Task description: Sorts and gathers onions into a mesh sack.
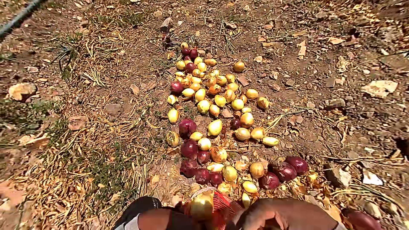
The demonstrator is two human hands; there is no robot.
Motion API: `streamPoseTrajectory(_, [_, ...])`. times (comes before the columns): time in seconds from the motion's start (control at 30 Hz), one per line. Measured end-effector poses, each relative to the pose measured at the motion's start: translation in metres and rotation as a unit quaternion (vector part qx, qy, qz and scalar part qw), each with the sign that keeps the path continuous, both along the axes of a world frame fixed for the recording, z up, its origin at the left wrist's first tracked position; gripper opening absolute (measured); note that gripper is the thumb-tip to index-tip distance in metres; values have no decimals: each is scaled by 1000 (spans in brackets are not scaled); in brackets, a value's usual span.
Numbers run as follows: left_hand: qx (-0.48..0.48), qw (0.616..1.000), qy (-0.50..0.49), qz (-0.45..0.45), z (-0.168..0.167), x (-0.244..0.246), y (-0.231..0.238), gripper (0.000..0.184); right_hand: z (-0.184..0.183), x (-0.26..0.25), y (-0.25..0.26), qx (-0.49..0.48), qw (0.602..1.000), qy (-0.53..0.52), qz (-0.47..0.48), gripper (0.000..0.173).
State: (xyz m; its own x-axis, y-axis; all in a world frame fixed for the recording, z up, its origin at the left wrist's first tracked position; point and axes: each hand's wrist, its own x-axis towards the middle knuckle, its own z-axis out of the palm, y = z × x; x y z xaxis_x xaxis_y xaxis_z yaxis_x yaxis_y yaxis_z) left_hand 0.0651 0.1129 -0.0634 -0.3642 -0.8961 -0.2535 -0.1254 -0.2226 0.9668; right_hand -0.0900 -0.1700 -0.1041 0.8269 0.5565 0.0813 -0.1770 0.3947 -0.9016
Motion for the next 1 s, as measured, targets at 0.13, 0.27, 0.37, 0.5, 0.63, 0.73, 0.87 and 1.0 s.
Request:
streamPoseTrajectory(0.13, [27, 904, -219, 367, 2, 94, -7, 35, 1, 77, -3, -262, 910, 141, -289, 39])
streamPoseTrajectory(0.27, [52, 760, -478, 437, -30, 191, -64, 66, -29, 167, -5, -551, 738, 162, -355, 74])
streamPoseTrajectory(0.37, [154, 718, -523, 433, -74, 217, -94, 65, -33, 188, 18, -588, 713, 219, -314, 89])
streamPoseTrajectory(0.5, [197, 654, -479, 552, -90, 174, -94, 61, -43, 181, 69, -618, 715, 184, -270, 68])
streamPoseTrajectory(0.63, [170, 587, -513, 603, -102, 124, -66, 56, -48, 187, 96, -673, 688, 109, -249, 65])
streamPoseTrajectory(0.73, [191, 591, -538, 569, -105, 115, -51, 60, -62, 183, 92, -678, 691, 61, -245, 66])
streamPoseTrajectory(0.87, [184, 659, -568, 457, -91, 131, -55, 60, -79, 173, 82, -675, 692, 51, -249, 60])
streamPoseTrajectory(1.0, [79, 735, -244, 628, -46, 103, -62, 39, -63, 141, 45, -598, 757, 84, -250, 53])
